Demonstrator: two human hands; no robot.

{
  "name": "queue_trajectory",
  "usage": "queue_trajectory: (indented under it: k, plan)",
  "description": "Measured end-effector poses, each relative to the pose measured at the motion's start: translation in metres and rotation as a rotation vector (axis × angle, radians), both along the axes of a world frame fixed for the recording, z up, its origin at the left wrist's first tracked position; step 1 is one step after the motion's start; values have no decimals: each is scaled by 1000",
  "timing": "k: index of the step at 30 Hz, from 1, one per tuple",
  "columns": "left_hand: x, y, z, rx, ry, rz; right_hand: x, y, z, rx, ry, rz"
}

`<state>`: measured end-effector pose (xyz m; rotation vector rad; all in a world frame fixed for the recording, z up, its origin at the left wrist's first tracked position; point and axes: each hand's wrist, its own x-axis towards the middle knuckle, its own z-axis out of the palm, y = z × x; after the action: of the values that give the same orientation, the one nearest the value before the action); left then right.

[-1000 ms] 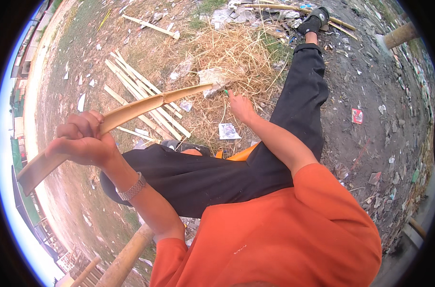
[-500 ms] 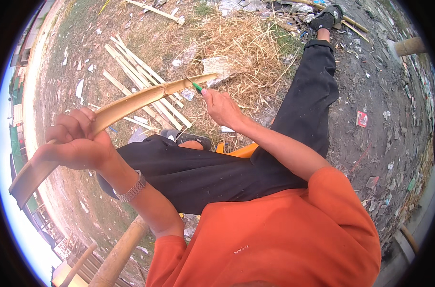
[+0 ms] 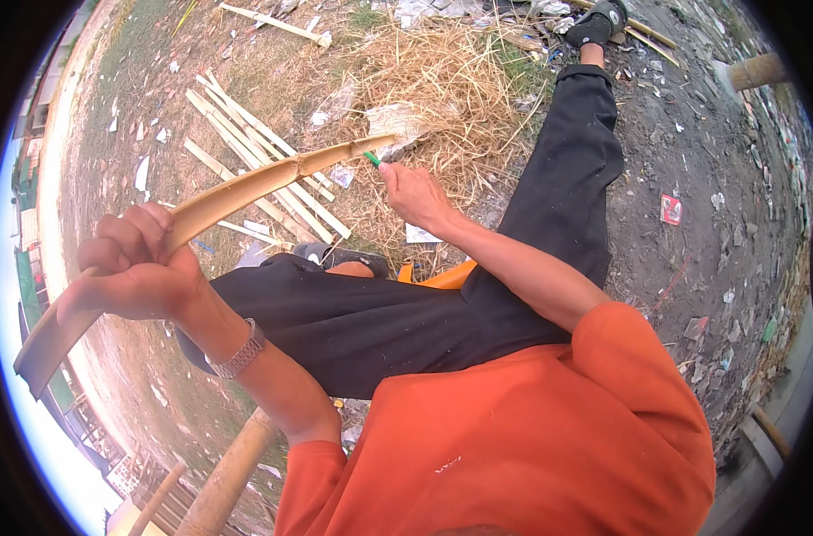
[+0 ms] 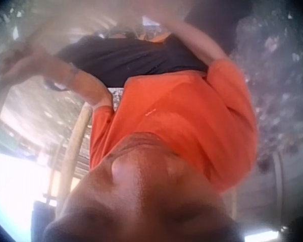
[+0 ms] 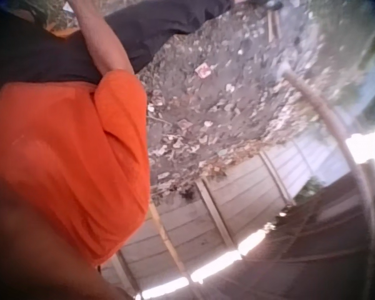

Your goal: The person sits on the ground and uses a green utility knife to shave the surface of a long bamboo stick. They hold the stick with their left hand and scrape along its length with the knife in their right hand, creating thin shavings.

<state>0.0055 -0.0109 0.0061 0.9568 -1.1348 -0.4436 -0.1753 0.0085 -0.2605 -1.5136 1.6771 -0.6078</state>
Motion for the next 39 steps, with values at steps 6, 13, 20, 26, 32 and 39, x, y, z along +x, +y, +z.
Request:
queue_trajectory:
  k: [6,13,20,26,32,39]
  plan:
    - [8,-3,-2,9,-9,93,-1,-10,9,101,30,47]
    - [-3,-2,1,1,10,52,2,-12,-18,92,31,-2]
    - [-3,-4,0,-12,1,33,-6,-18,-38,119,39,-48]
    - [-5,-3,0,-1,8,87,-6,-14,-51,143,21,-37]
    - [-8,-3,0,-2,8,104,-8,-17,-61,139,47,-20]
    - [-2,-3,-1,-6,3,41,-9,-29,-84,242,137,-58]
